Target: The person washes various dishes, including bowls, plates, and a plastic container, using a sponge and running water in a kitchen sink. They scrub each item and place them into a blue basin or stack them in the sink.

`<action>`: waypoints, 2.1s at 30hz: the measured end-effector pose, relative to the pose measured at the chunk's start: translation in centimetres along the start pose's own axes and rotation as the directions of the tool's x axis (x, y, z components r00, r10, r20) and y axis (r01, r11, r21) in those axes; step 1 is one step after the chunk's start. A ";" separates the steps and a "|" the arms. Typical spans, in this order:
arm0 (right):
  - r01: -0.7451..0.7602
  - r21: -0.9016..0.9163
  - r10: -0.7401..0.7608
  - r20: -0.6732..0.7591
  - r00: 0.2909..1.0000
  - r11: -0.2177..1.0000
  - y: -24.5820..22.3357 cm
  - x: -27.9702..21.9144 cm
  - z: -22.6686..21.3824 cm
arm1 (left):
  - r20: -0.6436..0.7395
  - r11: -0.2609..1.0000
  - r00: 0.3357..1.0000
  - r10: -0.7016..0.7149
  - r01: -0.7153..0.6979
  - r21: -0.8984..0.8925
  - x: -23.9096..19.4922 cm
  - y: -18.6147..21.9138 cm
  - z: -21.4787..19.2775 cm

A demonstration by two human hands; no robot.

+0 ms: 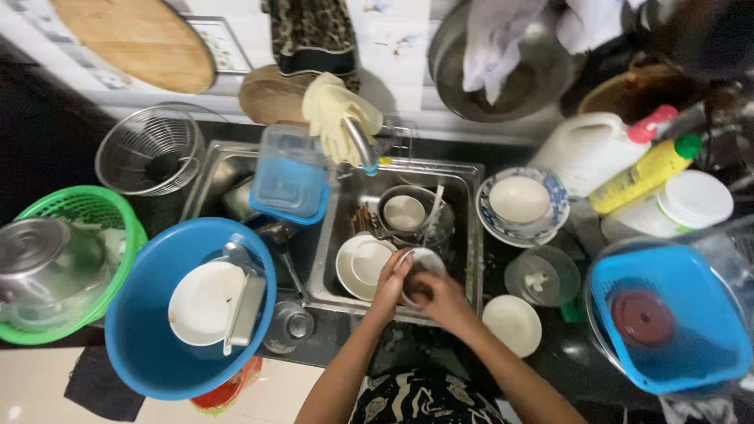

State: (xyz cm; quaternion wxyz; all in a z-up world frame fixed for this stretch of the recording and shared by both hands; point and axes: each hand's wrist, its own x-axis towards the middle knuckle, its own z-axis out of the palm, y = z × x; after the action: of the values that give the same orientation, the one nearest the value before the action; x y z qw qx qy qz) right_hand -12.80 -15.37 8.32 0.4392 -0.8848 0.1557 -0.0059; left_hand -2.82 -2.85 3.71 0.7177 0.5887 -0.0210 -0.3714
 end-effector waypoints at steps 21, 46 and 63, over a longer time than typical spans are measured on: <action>0.034 -0.069 -0.009 0.329 0.944 0.997 2.8 9.2 5.5 | -0.329 0.677 0.878 0.348 0.008 0.736 -5.1 7.4 -0.8; 0.121 -0.059 -0.102 0.260 0.960 0.991 0.5 9.8 4.2 | -0.122 0.635 0.878 0.462 -0.231 0.737 -1.1 5.1 -4.4; 0.374 0.011 -0.364 -0.203 0.909 0.927 2.5 10.0 5.7 | -0.318 0.737 0.910 0.266 0.020 0.676 -1.9 8.8 -2.1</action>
State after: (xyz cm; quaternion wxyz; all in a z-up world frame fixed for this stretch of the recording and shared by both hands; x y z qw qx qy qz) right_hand -3.11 -15.20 1.60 0.4346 -0.8819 0.0285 -0.1804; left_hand 1.29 0.19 11.45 0.4726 0.8647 -0.0470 -0.1637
